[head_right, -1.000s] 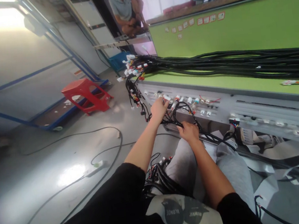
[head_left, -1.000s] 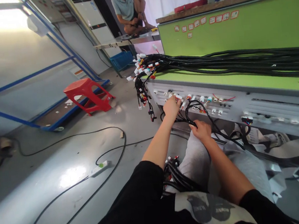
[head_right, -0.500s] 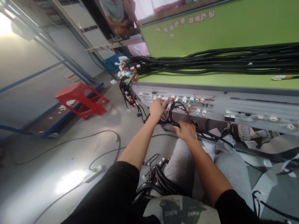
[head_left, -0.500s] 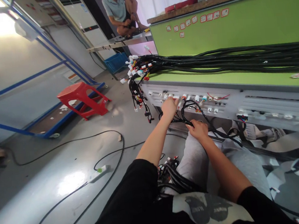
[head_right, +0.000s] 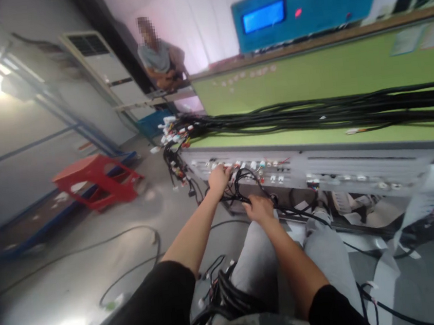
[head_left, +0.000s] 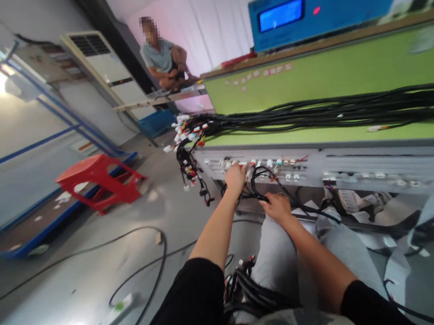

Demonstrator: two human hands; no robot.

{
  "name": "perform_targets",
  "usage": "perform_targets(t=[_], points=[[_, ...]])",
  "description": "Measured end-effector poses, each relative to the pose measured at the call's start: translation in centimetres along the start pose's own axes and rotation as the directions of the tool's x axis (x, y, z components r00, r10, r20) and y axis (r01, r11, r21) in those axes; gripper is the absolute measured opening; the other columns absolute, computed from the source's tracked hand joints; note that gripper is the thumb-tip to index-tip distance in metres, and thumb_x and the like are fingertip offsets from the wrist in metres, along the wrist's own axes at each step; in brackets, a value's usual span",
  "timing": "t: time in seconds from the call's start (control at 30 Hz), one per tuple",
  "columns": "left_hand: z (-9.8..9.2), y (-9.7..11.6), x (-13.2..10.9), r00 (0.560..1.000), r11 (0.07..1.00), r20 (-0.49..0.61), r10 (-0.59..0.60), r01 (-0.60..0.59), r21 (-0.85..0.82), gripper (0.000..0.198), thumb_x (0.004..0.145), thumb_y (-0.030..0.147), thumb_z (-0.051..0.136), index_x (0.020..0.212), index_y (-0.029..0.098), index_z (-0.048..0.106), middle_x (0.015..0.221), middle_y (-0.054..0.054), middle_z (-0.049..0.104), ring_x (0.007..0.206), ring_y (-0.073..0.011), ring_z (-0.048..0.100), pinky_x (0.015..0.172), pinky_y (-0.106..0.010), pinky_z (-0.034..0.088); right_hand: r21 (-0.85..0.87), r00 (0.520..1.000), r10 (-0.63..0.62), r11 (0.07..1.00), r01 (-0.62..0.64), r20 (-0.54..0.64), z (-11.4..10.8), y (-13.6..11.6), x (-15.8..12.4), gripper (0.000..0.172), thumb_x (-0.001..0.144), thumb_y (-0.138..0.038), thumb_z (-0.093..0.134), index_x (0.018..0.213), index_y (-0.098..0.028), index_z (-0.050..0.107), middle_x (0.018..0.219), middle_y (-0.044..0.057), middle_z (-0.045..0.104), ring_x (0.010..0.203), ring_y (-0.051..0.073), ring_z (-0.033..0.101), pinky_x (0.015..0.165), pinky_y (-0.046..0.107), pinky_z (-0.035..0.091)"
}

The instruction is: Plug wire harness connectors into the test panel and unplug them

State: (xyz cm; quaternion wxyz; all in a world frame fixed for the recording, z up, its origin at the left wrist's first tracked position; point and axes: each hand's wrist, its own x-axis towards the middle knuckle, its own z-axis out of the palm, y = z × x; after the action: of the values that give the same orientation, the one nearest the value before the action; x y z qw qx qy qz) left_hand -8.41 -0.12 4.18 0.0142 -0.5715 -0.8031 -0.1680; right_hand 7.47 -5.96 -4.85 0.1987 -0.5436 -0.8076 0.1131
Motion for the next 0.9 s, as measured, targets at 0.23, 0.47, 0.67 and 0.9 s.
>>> perform_targets(t=[0.23,0.47,0.67,0.9], points=[[-1.2,0.6,0.3,0.999,1.0,0.032,-0.025,0.025,-0.001,0.034,0.085,0.041,0.041,0.097,0.014,0.058,0.101,-0.016,0.065,0.097,-0.025,0.061,0.074,-0.029,0.045,0.012,1.0,-0.017,1.0,0.016,0.017,-1.8,-0.6,-0.3,0.039,0.085,-0.05,0.039,0.098,-0.022,0.061,0.09,0.007,0.069,0.084,0.022,0.064,0.069,0.029,0.042],[-1.3,0.6,0.5,0.996,0.996,0.004,-0.091,0.091,-0.021,0.034,0.08,0.042,0.047,0.099,0.014,0.056,0.099,-0.017,0.066,0.097,-0.0285,0.061,0.074,-0.033,0.046,-0.008,0.997,-0.055,0.998,0.055,0.062,-2.9,-0.3,0.0,0.042,0.083,-0.054,0.039,0.1,-0.023,0.062,0.09,0.008,0.069,0.084,0.023,0.064,0.069,0.03,0.044],[-1.0,0.6,0.7,0.993,0.993,0.001,-0.119,0.119,-0.022,0.037,0.079,0.042,0.048,0.1,0.013,0.057,0.102,-0.019,0.064,0.099,-0.0303,0.06,0.075,-0.036,0.045,0.139,0.981,-0.148,0.982,0.13,0.129,-3.8,0.5,0.0,0.039,0.083,-0.048,0.043,0.102,-0.02,0.062,0.097,0.007,0.068,0.091,0.022,0.062,0.073,0.027,0.044],[-0.1,0.4,1.0,0.994,0.995,-0.034,-0.104,0.104,0.003,0.039,0.078,0.045,0.049,0.099,0.013,0.058,0.1,-0.019,0.064,0.096,-0.0338,0.06,0.074,-0.04,0.046,0.296,0.94,-0.057,0.954,-0.048,0.336,-3.9,3.6,-1.7,0.032,0.08,-0.031,0.053,0.106,-0.014,0.06,0.102,0.009,0.066,0.089,0.021,0.061,0.075,0.027,0.044]])
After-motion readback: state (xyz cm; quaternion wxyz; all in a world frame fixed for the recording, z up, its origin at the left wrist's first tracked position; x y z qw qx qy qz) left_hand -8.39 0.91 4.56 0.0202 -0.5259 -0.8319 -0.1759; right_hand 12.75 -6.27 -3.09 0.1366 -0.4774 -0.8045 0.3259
